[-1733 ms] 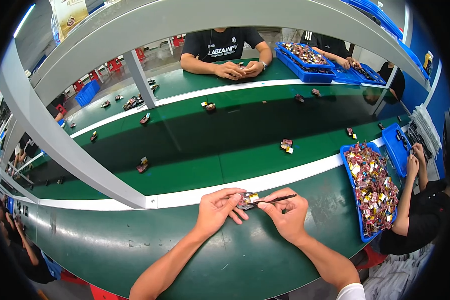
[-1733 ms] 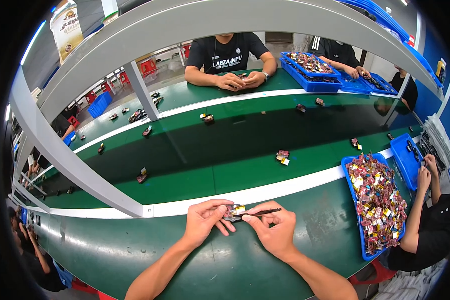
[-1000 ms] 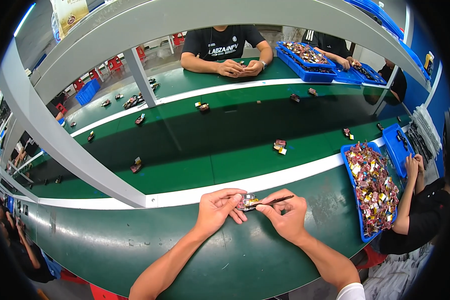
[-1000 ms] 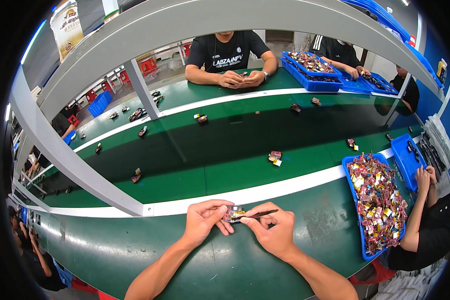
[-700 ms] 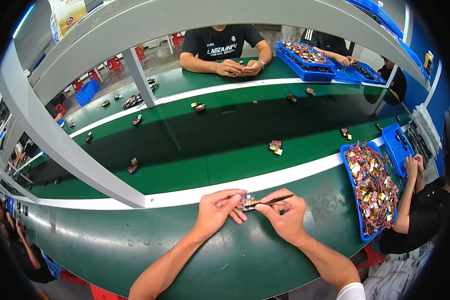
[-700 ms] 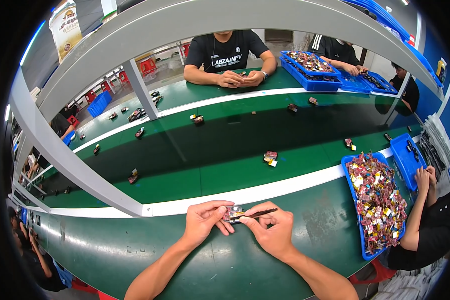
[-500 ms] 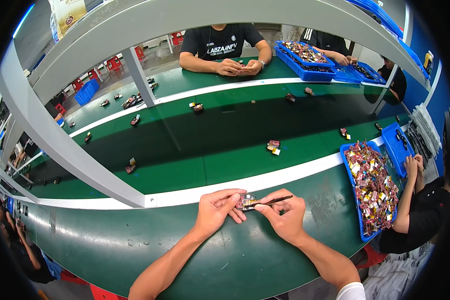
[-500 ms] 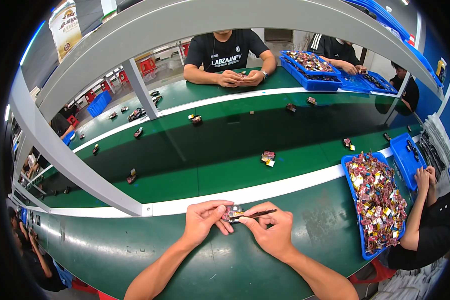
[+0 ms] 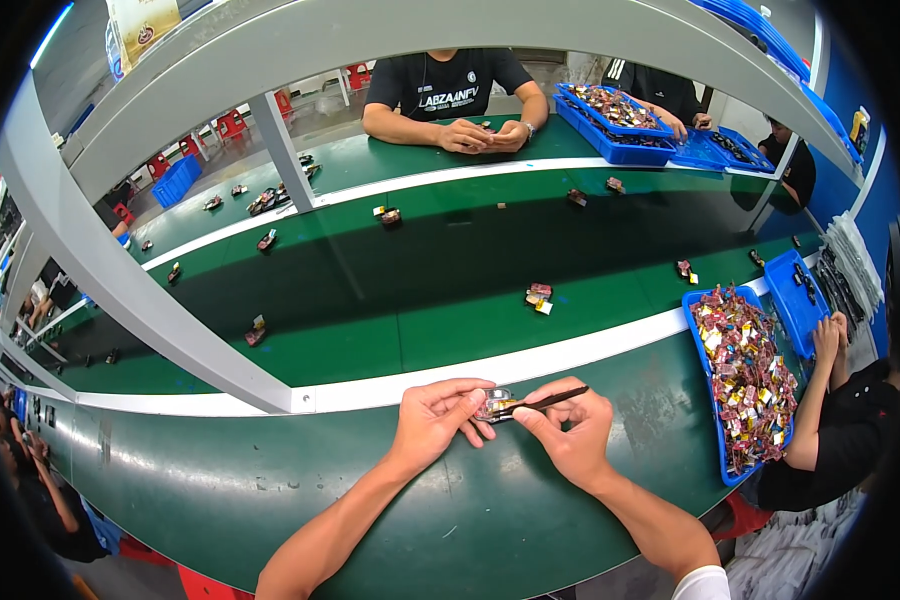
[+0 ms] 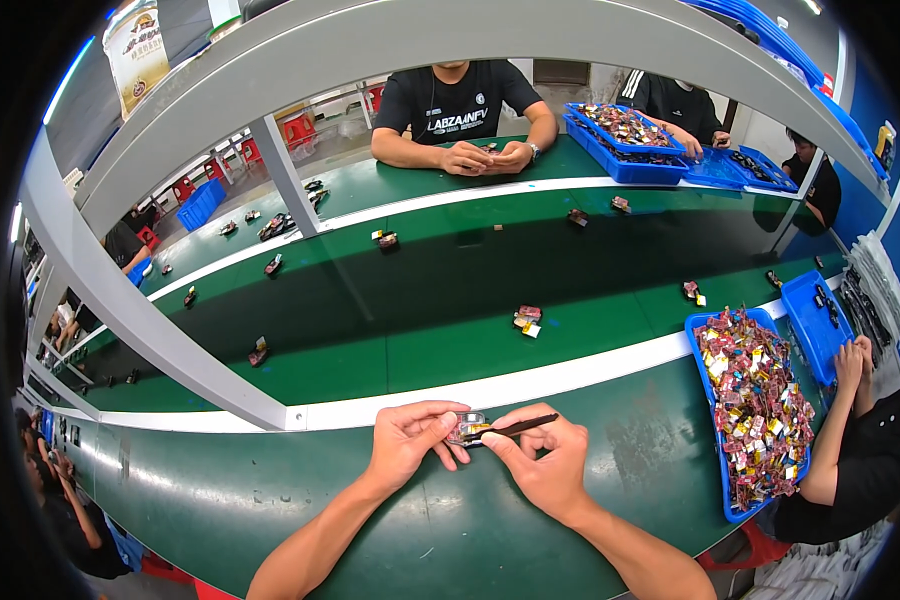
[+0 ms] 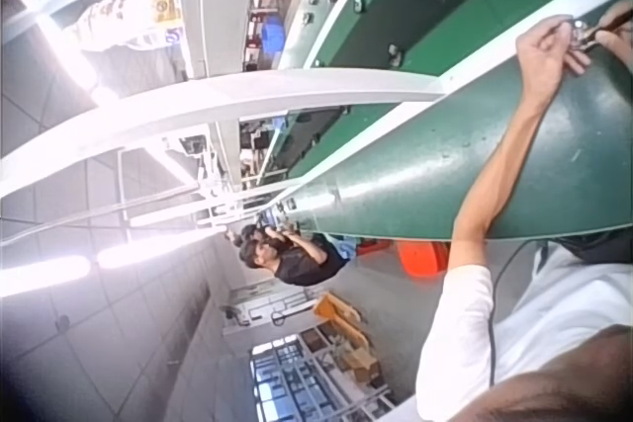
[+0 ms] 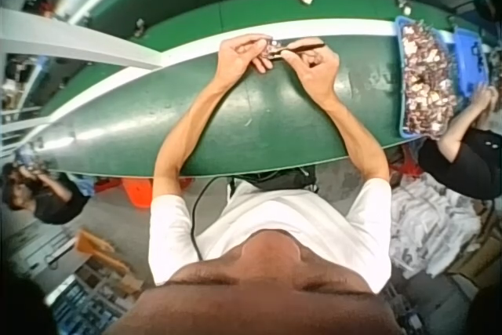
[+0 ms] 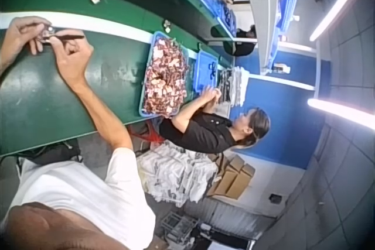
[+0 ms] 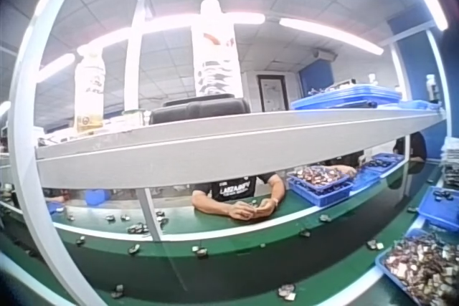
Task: The person is assembling or inspecting small electronic components on a green assembly line, using a black tool to manipulate small parts.
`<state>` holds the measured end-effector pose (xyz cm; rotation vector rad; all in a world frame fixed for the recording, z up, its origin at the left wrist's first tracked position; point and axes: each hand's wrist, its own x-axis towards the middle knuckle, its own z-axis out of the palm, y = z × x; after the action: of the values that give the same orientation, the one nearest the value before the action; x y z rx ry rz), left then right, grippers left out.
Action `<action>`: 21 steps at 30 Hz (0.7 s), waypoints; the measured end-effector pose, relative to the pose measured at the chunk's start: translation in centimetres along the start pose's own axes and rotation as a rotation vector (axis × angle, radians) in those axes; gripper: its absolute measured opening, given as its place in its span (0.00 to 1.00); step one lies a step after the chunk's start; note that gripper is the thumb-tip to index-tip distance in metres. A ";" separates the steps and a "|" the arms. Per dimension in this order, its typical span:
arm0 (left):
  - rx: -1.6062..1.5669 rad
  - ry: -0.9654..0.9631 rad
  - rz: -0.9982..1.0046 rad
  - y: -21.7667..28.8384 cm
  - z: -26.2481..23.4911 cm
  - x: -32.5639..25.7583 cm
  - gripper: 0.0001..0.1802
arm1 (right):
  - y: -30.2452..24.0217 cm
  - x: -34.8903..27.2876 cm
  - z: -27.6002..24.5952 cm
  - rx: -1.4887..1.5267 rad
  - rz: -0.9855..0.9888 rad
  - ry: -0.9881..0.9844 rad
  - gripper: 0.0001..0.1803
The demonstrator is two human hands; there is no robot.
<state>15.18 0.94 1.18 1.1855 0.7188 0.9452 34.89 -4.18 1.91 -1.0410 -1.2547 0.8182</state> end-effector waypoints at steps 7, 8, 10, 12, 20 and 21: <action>-0.010 0.011 0.004 -0.1 0.1 0.1 0.15 | -0.2 0.2 -0.3 -0.194 -0.178 -0.025 0.08; -0.014 0.010 0.008 -0.1 0.1 0.2 0.15 | -0.3 0.3 -0.3 -0.243 -0.251 -0.020 0.08; -0.018 0.011 0.012 -0.1 0.3 0.3 0.15 | -0.3 0.3 -0.6 -0.269 -0.258 -0.045 0.08; -0.011 0.007 0.011 -0.2 0.4 0.3 0.15 | -0.4 0.2 -0.7 -0.296 -0.264 -0.067 0.08; -0.001 -0.003 0.011 -0.3 0.6 0.3 0.16 | 0.0 0.2 -0.8 -0.358 -0.428 -0.083 0.09; 0.025 -0.007 0.016 -0.3 0.7 0.2 0.16 | 0.1 0.2 -0.7 -0.357 -0.428 -0.082 0.09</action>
<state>15.92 0.83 1.07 1.2178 0.7184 0.9476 35.65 -4.04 1.90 -0.9710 -1.6612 0.3157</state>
